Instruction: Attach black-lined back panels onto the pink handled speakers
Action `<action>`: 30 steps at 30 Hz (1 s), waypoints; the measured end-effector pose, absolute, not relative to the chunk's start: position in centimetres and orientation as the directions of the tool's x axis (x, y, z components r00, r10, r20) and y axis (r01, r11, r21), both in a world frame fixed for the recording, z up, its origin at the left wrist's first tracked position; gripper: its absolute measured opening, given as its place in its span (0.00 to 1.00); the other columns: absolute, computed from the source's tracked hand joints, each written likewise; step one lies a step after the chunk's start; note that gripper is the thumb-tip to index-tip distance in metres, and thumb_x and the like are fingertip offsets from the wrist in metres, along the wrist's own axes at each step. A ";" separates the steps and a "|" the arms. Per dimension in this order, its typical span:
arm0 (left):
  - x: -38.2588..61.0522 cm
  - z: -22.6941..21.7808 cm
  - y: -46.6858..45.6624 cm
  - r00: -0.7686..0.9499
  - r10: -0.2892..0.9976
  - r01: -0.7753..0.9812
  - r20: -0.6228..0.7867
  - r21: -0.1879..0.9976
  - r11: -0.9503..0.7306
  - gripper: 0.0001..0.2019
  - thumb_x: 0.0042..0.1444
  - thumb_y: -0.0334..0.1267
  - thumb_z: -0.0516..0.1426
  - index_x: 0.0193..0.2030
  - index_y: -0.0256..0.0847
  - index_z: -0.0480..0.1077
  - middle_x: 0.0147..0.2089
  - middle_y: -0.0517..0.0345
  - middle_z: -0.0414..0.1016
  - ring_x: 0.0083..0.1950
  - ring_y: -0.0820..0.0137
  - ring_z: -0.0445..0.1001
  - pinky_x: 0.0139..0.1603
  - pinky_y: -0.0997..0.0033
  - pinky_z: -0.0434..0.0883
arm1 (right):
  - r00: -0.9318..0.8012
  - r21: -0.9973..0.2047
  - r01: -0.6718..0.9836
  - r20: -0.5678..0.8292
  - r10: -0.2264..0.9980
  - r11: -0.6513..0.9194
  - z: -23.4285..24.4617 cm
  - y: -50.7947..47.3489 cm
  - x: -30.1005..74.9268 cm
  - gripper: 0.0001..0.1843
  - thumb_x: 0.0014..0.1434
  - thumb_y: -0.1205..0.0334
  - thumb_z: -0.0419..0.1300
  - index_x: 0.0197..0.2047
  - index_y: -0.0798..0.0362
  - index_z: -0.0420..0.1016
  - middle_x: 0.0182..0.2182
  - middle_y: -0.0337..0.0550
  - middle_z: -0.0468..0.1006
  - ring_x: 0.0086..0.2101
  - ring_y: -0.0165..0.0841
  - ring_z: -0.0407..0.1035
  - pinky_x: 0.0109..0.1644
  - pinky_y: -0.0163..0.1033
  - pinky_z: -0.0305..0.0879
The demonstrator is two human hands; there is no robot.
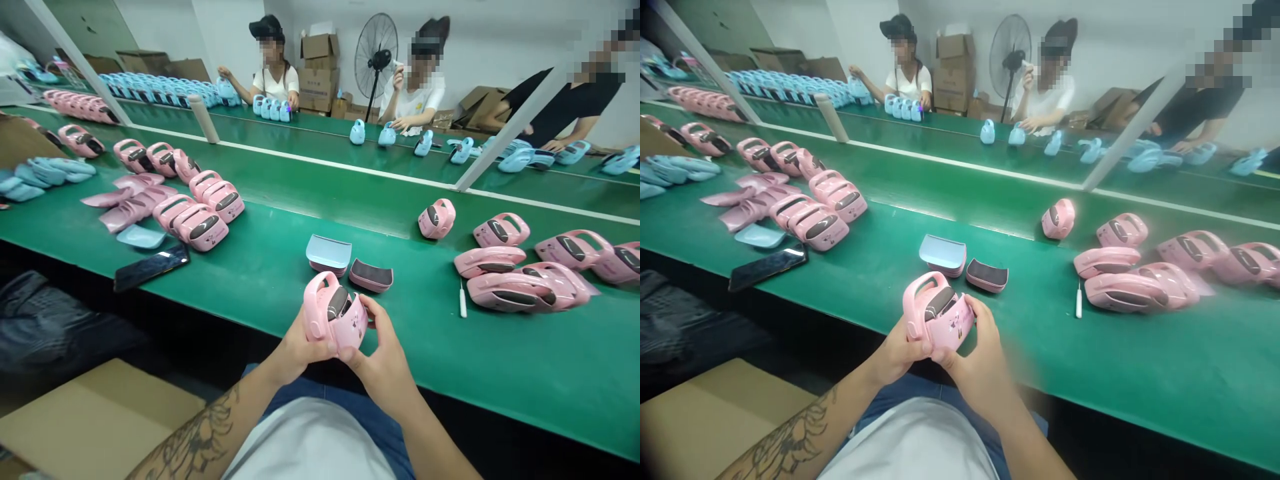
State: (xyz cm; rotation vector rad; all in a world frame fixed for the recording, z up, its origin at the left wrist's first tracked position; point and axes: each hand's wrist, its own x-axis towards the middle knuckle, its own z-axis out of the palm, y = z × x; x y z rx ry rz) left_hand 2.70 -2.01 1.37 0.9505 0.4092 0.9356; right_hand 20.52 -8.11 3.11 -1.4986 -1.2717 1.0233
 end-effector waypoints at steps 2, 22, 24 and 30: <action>2.8 1.5 -2.2 0.566 0.819 -0.483 0.096 0.844 0.234 0.53 0.54 0.41 0.73 0.81 0.53 0.49 0.72 0.44 0.68 0.72 0.47 0.69 0.69 0.46 0.71 | 0.139 -0.959 0.271 -0.046 0.989 -0.083 2.8 -8.3 20.5 0.54 0.52 0.28 0.72 0.74 0.42 0.62 0.70 0.51 0.68 0.66 0.56 0.65 0.72 0.61 0.62; 3.5 2.9 -4.4 0.541 0.827 -0.448 -0.155 0.779 0.438 0.55 0.43 0.34 0.77 0.76 0.52 0.57 0.67 0.44 0.73 0.63 0.49 0.76 0.63 0.45 0.76 | 0.112 -0.935 0.311 -0.140 0.984 -0.168 2.3 -9.9 21.0 0.56 0.43 0.41 0.81 0.70 0.42 0.62 0.65 0.51 0.71 0.61 0.54 0.66 0.70 0.63 0.62; 3.5 2.8 -4.5 0.542 0.822 -0.436 -0.173 0.778 0.451 0.55 0.43 0.33 0.77 0.76 0.52 0.58 0.66 0.44 0.73 0.62 0.49 0.77 0.63 0.44 0.76 | 0.097 -0.940 0.293 -0.152 0.984 -0.174 2.0 -10.0 21.2 0.56 0.43 0.41 0.82 0.70 0.42 0.63 0.64 0.51 0.71 0.61 0.54 0.66 0.69 0.63 0.63; 3.3 2.2 -4.6 0.537 0.815 -0.392 -0.217 0.791 0.469 0.53 0.42 0.32 0.76 0.75 0.52 0.60 0.65 0.46 0.74 0.63 0.50 0.76 0.61 0.46 0.76 | 0.072 -0.928 0.309 -0.198 0.978 -0.211 1.7 -10.2 21.6 0.58 0.40 0.41 0.83 0.69 0.42 0.64 0.65 0.51 0.72 0.62 0.55 0.66 0.69 0.64 0.64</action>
